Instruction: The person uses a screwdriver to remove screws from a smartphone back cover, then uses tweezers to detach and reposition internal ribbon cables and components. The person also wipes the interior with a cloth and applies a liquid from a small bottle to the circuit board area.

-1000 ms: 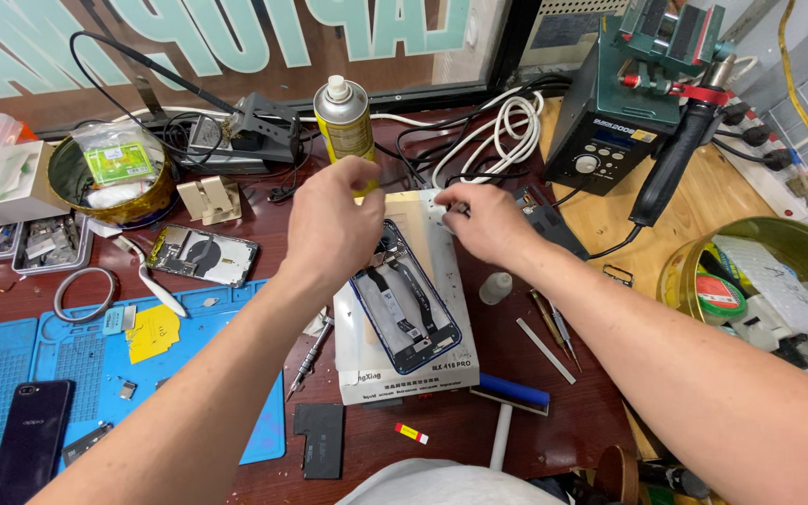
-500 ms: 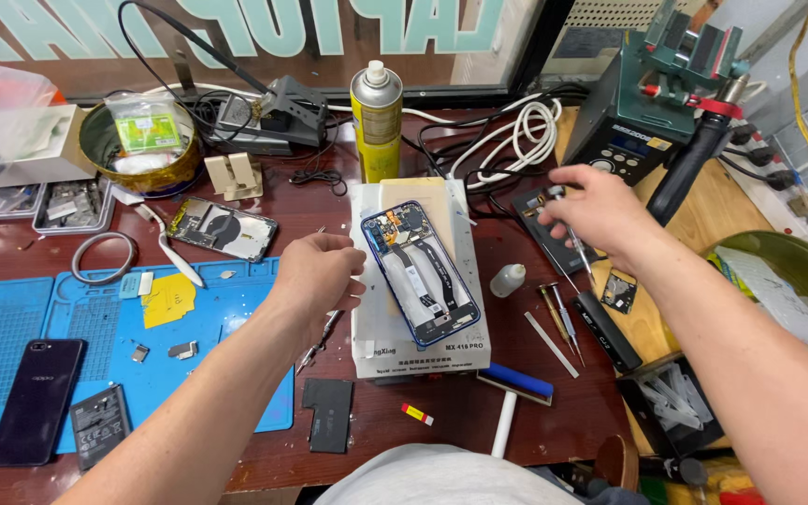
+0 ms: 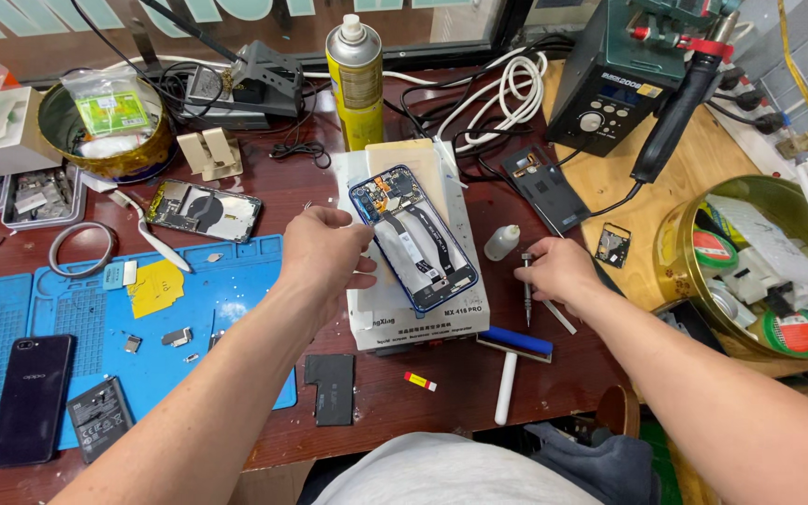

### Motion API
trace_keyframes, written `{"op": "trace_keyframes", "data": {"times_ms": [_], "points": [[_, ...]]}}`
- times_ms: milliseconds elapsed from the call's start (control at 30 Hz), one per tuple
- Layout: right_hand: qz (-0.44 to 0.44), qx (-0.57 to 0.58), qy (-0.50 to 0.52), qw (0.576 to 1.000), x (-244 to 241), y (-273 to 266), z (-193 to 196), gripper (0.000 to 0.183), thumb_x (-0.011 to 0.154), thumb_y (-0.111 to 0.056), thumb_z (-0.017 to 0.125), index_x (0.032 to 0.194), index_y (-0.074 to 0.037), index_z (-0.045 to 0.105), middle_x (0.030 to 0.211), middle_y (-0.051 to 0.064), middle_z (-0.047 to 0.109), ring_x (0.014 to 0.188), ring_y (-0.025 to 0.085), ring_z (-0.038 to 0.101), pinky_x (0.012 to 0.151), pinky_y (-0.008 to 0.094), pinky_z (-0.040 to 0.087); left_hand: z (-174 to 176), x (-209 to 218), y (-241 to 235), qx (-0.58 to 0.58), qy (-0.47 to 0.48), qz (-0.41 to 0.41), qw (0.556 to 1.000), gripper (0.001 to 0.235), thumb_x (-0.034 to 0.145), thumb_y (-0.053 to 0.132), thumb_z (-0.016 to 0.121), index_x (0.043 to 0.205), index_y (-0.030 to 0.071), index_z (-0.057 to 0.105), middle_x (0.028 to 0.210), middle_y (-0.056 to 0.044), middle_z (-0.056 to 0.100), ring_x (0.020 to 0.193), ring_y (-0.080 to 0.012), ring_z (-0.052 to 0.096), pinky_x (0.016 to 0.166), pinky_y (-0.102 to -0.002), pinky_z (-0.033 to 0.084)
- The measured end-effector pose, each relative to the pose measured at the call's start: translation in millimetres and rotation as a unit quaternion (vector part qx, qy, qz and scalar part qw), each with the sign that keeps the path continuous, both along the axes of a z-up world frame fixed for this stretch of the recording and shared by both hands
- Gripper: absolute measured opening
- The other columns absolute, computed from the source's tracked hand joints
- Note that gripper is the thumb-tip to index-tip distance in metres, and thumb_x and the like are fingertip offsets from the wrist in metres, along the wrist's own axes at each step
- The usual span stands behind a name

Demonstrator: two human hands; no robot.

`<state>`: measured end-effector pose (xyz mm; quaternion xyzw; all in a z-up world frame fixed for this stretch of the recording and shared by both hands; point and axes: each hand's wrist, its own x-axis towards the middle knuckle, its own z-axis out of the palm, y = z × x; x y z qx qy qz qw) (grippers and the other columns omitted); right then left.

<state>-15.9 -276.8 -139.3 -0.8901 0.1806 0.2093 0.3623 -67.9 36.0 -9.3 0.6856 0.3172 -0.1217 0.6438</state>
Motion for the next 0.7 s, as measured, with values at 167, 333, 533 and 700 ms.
{"op": "trace_keyframes", "data": {"times_ms": [167,333,533,700], "points": [[0.054,-0.071,-0.07,0.994,-1,-20,2,0.03,0.087,-0.011,0.075,0.116,-0.002,0.072,0.085,0.013,0.077,0.063,0.02,0.074,0.061,0.034,0.059,3,0,-1,0.016,0.003,-0.022,1.0,0.027,0.087,0.006,0.071,0.111,0.0,0.061,0.096,-0.011,0.07,0.073,-0.02,0.069,0.061,-0.035,0.061],[0.095,-0.166,0.034,0.981,5,-63,18,0.017,0.087,-0.015,0.075,0.1,-0.006,0.081,0.077,0.01,0.079,0.061,0.016,0.074,0.062,0.034,0.061,1,3,2,0.013,-0.003,-0.038,0.999,0.024,0.087,0.007,0.069,0.11,0.001,0.063,0.093,-0.01,0.069,0.073,-0.0196,0.07,0.062,-0.036,0.061],[0.137,-0.245,0.066,0.958,-11,-63,12,0.023,0.086,-0.031,0.08,0.098,-0.011,0.082,0.076,0.007,0.081,0.062,0.016,0.074,0.071,0.031,0.059,0,3,1,0.018,0.001,-0.045,0.999,0.024,0.088,0.009,0.067,0.111,0.001,0.063,0.093,-0.009,0.07,0.072,-0.0193,0.07,0.063,-0.036,0.061],[0.22,-0.234,-0.064,0.945,-18,-42,18,0.023,0.078,-0.03,0.087,0.09,-0.01,0.084,0.082,0.005,0.076,0.071,0.013,0.065,0.071,0.031,0.053,1,4,1,0.029,0.0,-0.037,0.999,0.024,0.088,0.01,0.067,0.11,0.001,0.061,0.092,-0.01,0.069,0.072,-0.0199,0.07,0.062,-0.036,0.061]]}}
